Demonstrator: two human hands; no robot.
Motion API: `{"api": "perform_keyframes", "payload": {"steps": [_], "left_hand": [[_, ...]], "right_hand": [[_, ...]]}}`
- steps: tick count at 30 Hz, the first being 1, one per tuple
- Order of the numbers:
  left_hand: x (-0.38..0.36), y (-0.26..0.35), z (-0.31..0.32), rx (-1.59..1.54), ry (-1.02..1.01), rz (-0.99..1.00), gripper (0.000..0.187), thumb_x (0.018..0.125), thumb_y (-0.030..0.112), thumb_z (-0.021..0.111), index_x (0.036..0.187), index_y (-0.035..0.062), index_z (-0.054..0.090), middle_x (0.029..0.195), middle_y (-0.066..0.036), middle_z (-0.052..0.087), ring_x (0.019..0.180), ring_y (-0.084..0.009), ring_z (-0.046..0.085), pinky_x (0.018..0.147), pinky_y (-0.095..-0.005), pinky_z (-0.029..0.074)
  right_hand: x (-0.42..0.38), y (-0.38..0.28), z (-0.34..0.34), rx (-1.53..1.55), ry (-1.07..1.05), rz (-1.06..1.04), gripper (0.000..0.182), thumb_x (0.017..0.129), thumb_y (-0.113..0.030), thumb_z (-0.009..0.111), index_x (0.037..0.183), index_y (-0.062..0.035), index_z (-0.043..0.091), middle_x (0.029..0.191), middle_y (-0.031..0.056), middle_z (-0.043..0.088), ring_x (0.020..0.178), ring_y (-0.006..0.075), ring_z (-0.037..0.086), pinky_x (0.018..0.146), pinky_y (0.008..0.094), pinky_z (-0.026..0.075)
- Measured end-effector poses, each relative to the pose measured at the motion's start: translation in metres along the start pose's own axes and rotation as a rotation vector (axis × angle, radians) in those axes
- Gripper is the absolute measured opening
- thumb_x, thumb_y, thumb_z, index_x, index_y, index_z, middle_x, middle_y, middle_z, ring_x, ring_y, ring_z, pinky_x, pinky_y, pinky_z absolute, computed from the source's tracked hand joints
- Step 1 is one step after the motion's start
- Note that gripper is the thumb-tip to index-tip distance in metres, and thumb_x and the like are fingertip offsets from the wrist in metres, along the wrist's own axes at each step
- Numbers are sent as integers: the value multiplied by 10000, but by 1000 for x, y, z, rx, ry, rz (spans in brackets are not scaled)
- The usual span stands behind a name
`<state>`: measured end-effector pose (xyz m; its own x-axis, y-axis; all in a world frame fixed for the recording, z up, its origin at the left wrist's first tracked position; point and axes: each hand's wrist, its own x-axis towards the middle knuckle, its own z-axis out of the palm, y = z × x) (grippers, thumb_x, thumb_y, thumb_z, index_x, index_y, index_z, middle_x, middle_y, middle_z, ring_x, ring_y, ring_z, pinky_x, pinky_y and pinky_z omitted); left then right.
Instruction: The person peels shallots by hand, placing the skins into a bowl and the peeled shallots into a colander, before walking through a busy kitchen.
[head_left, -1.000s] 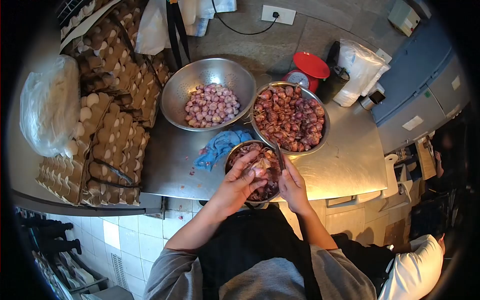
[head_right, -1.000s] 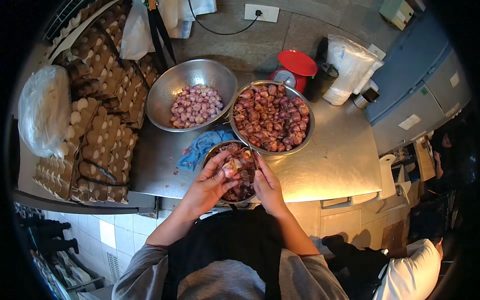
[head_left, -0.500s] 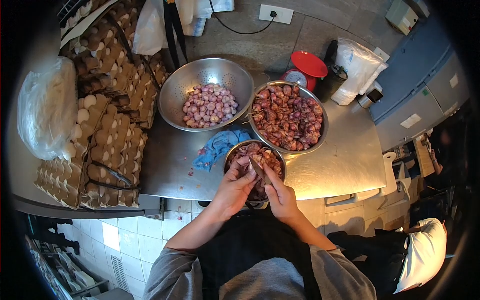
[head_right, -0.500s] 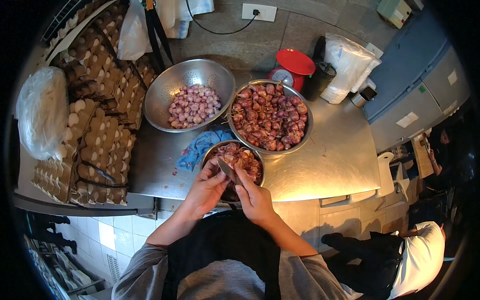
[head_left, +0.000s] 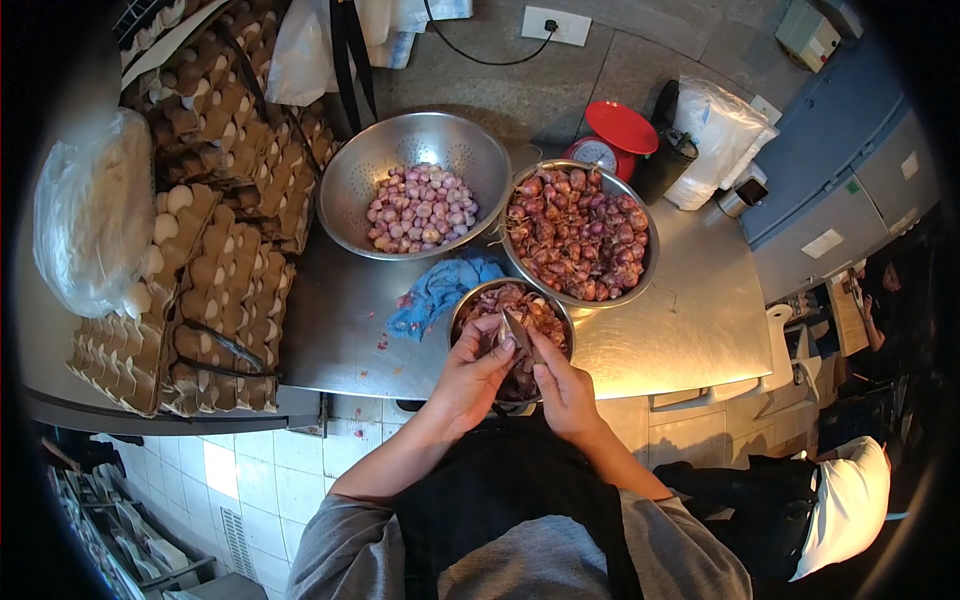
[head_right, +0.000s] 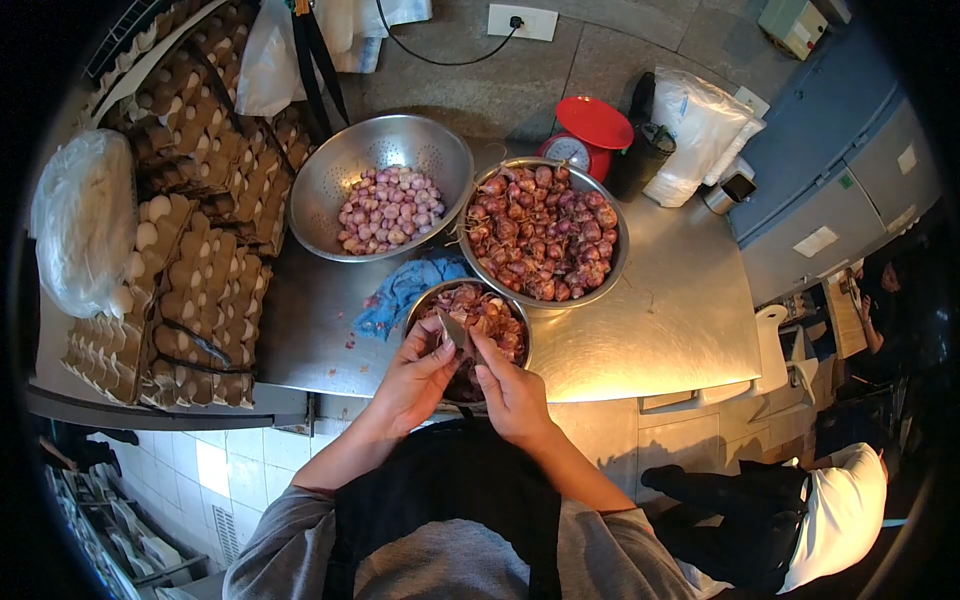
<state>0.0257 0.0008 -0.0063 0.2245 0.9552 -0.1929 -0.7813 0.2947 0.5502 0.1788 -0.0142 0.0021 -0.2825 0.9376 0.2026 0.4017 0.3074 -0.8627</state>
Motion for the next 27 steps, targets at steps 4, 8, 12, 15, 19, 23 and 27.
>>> {"api": "perform_keyframes", "payload": {"steps": [4, 8, 12, 15, 19, 23, 27], "left_hand": [[-1, 4, 9, -7, 21, -5, 245, 849, 11, 500, 1078, 78, 444, 1046, -39, 506, 986, -136, 494, 898, -279, 388], [0, 2, 6, 8, -3, 18, 240, 851, 8, 496, 1074, 77, 442, 1053, -42, 504, 998, -137, 488, 913, -283, 380], [-1, 2, 5, 3, -8, 7, 235, 857, 14, 487, 1080, 74, 440, 1077, -51, 498, 1013, -146, 484, 920, -294, 377], [-1, 5, 7, -4, -39, -16, 247, 865, 24, 478, 1104, 68, 436, 1104, -59, 491, 1029, -157, 482, 925, -304, 379], [-2, 6, 4, -23, -83, -48, 314, 873, 41, 465, 1182, 55, 412, 1168, -62, 467, 1070, -175, 475, 933, -311, 394], [-4, 13, 6, -45, -114, -87, 349, 884, 52, 441, 1229, 43, 392, 1229, -77, 430, 1092, -199, 471, 947, -315, 397], [-3, 17, 9, -51, -77, -79, 358, 885, 47, 435, 1241, 36, 392, 1222, -85, 439, 1078, -207, 483, 949, -315, 400]], "right_hand": [[-1, 17, 7, 183, 42, -39, 392, 895, -170, 436, 1262, -40, 389, 1101, 181, 548, 1035, 271, 539, 854, 291, 403], [-1, 6, 7, 133, 43, -27, 378, 894, -147, 437, 1251, -28, 403, 1125, 183, 533, 1051, 239, 524, 868, 288, 390], [-2, 4, 1, 161, 0, 37, 371, 897, -140, 429, 1249, -25, 406, 1170, 172, 505, 1059, 215, 513, 872, 284, 383], [-2, 20, 4, 241, 25, 42, 370, 904, -146, 423, 1256, -33, 404, 1150, 129, 521, 973, 188, 533, 804, 267, 408], [1, 22, -4, 496, 37, 211, 374, 918, -155, 406, 1275, -44, 389, 1052, 37, 535, 712, 76, 481, 617, 197, 396], [7, 19, -11, 573, 62, 275, 388, 926, -161, 390, 1295, -46, 360, 990, -11, 496, 597, 22, 328, 531, 147, 311], [6, 16, -12, 570, 82, 223, 399, 925, -159, 392, 1299, -29, 346, 1033, 1, 494, 644, 40, 384, 586, 162, 344]]}}
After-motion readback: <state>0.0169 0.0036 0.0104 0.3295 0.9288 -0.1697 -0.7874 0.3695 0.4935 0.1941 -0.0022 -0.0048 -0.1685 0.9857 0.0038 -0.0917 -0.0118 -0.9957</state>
